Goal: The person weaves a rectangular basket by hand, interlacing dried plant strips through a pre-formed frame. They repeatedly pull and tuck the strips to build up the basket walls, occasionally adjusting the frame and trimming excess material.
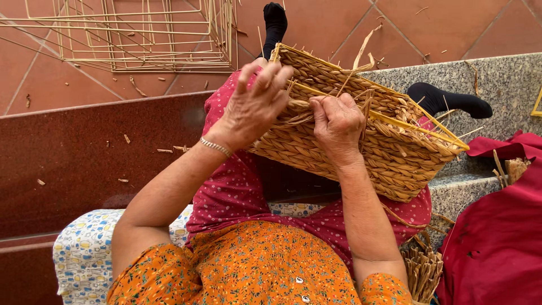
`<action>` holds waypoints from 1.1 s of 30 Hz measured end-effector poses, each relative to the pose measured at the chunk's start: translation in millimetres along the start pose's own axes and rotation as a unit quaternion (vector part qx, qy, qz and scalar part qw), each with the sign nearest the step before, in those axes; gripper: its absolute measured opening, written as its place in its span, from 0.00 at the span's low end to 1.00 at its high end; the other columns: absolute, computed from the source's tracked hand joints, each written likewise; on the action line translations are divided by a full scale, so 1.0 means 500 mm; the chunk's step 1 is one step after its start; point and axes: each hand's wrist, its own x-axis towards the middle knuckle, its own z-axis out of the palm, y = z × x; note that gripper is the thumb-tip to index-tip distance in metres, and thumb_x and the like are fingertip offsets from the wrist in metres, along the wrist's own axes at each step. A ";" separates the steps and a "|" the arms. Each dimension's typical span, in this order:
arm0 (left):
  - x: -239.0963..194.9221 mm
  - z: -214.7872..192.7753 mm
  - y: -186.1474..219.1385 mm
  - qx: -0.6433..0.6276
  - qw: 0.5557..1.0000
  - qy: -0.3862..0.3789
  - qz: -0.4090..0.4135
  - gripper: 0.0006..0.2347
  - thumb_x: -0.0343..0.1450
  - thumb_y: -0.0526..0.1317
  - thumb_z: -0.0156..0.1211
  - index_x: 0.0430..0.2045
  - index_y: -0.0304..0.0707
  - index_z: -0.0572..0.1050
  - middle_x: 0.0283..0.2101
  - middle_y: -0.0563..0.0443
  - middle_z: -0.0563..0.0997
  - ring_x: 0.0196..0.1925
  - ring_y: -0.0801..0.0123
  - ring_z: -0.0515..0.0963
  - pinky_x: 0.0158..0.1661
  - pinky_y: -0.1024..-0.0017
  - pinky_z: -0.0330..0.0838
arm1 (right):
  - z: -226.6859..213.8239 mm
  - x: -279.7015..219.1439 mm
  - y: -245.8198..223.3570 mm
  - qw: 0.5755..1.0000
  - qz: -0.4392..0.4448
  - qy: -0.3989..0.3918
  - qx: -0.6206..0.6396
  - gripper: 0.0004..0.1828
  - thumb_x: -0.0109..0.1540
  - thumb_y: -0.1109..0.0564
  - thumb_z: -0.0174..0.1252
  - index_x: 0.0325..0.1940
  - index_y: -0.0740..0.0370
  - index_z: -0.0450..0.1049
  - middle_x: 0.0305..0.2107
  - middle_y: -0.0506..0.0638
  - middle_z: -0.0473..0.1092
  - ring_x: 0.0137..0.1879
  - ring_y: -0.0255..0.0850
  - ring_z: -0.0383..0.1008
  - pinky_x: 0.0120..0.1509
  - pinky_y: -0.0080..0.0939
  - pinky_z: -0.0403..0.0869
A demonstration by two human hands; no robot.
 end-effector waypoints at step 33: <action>-0.056 -0.197 0.088 -0.448 0.875 0.009 -0.184 0.15 0.72 0.34 0.63 0.53 0.28 0.75 0.51 0.41 0.79 0.55 0.53 0.77 0.58 0.61 0.71 | -0.055 -0.208 -0.099 0.859 0.260 -0.006 0.442 0.08 0.63 0.69 0.62 0.44 0.65 0.72 0.34 0.46 0.73 0.32 0.27 0.72 0.32 0.29 0.74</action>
